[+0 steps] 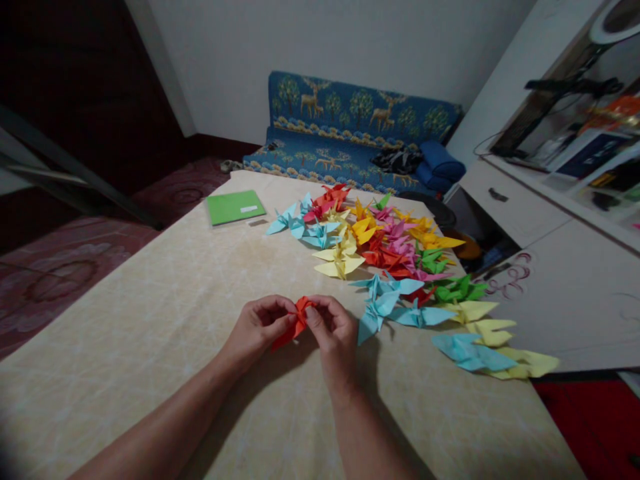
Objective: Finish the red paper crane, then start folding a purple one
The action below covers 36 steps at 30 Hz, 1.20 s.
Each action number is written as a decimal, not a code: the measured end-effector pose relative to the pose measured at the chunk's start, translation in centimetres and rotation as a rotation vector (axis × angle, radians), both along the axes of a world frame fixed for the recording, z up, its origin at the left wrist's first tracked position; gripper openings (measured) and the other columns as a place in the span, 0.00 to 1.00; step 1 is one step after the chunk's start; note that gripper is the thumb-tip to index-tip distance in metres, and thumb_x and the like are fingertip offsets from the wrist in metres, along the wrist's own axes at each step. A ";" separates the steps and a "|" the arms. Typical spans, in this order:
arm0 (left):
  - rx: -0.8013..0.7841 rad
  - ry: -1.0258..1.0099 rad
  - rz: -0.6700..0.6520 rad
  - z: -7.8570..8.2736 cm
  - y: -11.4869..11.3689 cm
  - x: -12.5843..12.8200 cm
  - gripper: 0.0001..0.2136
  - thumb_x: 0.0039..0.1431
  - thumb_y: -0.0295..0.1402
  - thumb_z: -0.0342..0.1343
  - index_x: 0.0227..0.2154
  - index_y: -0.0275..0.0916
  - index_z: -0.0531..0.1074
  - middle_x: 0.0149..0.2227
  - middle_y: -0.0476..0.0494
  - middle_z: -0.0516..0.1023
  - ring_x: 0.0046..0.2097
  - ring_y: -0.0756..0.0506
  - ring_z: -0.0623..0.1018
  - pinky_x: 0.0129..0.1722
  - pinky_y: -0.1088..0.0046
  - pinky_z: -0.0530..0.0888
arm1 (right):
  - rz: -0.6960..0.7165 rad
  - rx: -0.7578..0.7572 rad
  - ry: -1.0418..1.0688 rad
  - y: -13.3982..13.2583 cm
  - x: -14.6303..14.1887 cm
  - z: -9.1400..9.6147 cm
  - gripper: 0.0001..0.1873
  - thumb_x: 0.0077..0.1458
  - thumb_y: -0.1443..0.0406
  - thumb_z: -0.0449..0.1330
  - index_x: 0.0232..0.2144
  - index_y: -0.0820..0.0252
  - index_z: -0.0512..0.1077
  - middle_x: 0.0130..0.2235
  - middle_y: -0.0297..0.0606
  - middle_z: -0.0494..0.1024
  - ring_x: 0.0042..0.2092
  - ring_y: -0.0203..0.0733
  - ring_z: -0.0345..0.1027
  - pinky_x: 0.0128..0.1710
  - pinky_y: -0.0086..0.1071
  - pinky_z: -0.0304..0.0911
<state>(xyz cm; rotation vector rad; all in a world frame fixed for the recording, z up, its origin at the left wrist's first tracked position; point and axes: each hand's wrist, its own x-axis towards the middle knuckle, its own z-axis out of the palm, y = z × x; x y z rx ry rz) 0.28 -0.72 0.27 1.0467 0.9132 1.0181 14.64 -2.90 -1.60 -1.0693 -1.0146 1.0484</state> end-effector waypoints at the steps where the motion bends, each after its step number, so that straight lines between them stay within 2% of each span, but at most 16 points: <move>1: 0.003 0.000 -0.012 -0.1 0.0 0.0 0.04 0.48 0.27 0.61 0.27 0.32 0.73 0.20 0.48 0.75 0.19 0.54 0.69 0.19 0.81 0.63 | 0.015 0.004 0.009 0.0 0.0 -0.1 0.08 0.53 0.60 0.65 0.35 0.57 0.77 0.34 0.35 0.78 0.35 0.39 0.70 0.36 0.30 0.64; 3: 0.016 -0.011 -0.034 -0.1 -0.1 0.0 0.03 0.48 0.27 0.61 0.26 0.33 0.73 0.22 0.46 0.76 0.21 0.53 0.70 0.21 0.80 0.65 | 0.029 0.021 0.012 0.1 0.1 -0.3 0.06 0.54 0.61 0.64 0.31 0.58 0.76 0.31 0.33 0.75 0.34 0.37 0.67 0.33 0.28 0.61; 6: 0.067 -0.054 -0.047 -0.1 -0.1 0.0 0.02 0.48 0.25 0.61 0.25 0.33 0.73 0.31 0.42 0.78 0.27 0.51 0.75 0.28 0.76 0.70 | 0.004 0.041 -0.023 0.0 0.1 -0.2 0.08 0.55 0.63 0.63 0.26 0.59 0.72 0.27 0.30 0.69 0.31 0.35 0.61 0.31 0.27 0.57; 9: 0.110 -0.071 -0.036 0.2 0.0 -0.1 0.02 0.47 0.24 0.61 0.23 0.33 0.74 0.35 0.40 0.78 0.33 0.48 0.76 0.33 0.74 0.73 | -0.039 0.053 -0.056 -0.2 0.0 0.0 0.10 0.57 0.62 0.61 0.25 0.59 0.70 0.26 0.30 0.66 0.30 0.35 0.58 0.29 0.27 0.54; 14: 0.074 -0.071 0.003 0.6 0.0 -0.2 0.04 0.45 0.24 0.62 0.19 0.34 0.73 0.34 0.41 0.79 0.30 0.49 0.75 0.31 0.75 0.72 | -0.108 0.055 -0.075 -0.4 -0.3 0.3 0.10 0.57 0.61 0.60 0.26 0.59 0.70 0.26 0.30 0.67 0.30 0.35 0.58 0.30 0.28 0.55; 20: 0.014 -0.097 0.030 0.6 0.0 0.0 0.03 0.43 0.25 0.63 0.20 0.33 0.74 0.34 0.41 0.80 0.32 0.49 0.76 0.31 0.77 0.71 | -0.210 0.033 -0.131 -0.5 -0.6 0.3 0.12 0.57 0.58 0.60 0.26 0.59 0.69 0.25 0.30 0.67 0.29 0.36 0.59 0.29 0.27 0.56; 23: -0.019 -0.116 0.030 0.1 0.1 -0.1 0.06 0.45 0.28 0.66 0.25 0.34 0.74 0.33 0.41 0.80 0.30 0.50 0.75 0.30 0.77 0.71 | -0.221 0.035 -0.165 -0.5 -0.6 0.4 0.13 0.58 0.57 0.60 0.27 0.59 0.69 0.25 0.31 0.68 0.29 0.36 0.60 0.28 0.27 0.56; 26: -0.046 -0.111 0.027 -0.2 0.3 -0.1 0.11 0.44 0.32 0.69 0.29 0.34 0.74 0.27 0.46 0.78 0.26 0.52 0.73 0.27 0.79 0.68 | -0.234 0.050 -0.194 -0.6 -0.7 0.5 0.14 0.58 0.57 0.59 0.26 0.59 0.68 0.25 0.30 0.67 0.28 0.36 0.60 0.28 0.27 0.57; 31: -0.081 -0.072 0.009 -0.1 0.3 -0.1 0.14 0.42 0.37 0.71 0.24 0.31 0.75 0.22 0.46 0.76 0.23 0.52 0.72 0.26 0.79 0.67 | -0.248 0.077 -0.223 -0.7 -0.6 0.8 0.13 0.58 0.57 0.59 0.27 0.59 0.69 0.25 0.31 0.69 0.28 0.36 0.63 0.28 0.27 0.59; 36: -0.048 -0.094 0.031 -0.4 0.2 -0.1 0.13 0.43 0.38 0.71 0.24 0.32 0.76 0.22 0.45 0.78 0.24 0.51 0.74 0.27 0.77 0.69 | -0.177 0.100 -0.244 -0.9 -0.7 0.6 0.08 0.56 0.60 0.62 0.33 0.59 0.71 0.33 0.37 0.76 0.34 0.40 0.70 0.33 0.31 0.66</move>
